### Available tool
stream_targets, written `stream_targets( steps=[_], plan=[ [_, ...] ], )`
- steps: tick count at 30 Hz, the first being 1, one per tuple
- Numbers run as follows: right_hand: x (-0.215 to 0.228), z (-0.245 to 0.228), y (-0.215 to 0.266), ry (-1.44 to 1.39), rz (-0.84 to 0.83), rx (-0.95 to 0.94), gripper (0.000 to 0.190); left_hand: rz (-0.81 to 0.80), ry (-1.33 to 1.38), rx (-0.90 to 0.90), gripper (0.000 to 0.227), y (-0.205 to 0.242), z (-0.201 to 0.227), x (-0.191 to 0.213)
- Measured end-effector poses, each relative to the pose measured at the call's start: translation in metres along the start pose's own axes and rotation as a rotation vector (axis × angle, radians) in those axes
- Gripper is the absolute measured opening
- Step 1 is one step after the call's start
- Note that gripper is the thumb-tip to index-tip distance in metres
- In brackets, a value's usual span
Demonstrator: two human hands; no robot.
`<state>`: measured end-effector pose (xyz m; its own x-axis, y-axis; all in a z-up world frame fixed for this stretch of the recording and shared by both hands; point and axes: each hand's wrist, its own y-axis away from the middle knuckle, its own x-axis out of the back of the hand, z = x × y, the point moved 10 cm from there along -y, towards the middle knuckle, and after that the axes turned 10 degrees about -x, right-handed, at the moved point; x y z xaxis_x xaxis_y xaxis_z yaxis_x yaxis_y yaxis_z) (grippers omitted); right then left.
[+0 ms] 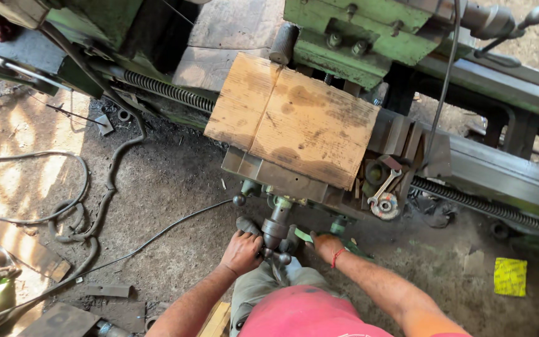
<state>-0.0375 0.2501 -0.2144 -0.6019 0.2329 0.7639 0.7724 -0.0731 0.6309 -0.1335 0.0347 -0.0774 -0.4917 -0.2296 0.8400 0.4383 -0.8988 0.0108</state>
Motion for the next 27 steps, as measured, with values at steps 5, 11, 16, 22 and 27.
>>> stream_targets(
  steps=[5,11,16,22,27],
  plan=[
    [0.011,-0.003,0.007,0.016,0.048,0.027,0.054,0.014,0.035,-0.007,0.036,-0.002,0.001,-0.012],
    [0.028,-0.01,0.01,-0.04,0.049,-0.011,0.054,0.044,0.068,0.005,0.027,-0.001,-0.009,-0.01],
    [0.023,-0.008,0.012,-0.006,0.017,-0.004,0.054,0.04,0.088,-0.018,0.03,-0.001,-0.005,-0.018],
    [0.02,-0.006,0.009,-0.028,-0.043,-0.025,0.057,0.035,0.095,-0.003,0.028,-0.003,-0.009,-0.023],
    [0.013,-0.003,0.007,-0.007,-0.122,-0.068,0.058,0.051,0.112,0.002,0.025,-0.003,-0.014,-0.031]
  ],
)
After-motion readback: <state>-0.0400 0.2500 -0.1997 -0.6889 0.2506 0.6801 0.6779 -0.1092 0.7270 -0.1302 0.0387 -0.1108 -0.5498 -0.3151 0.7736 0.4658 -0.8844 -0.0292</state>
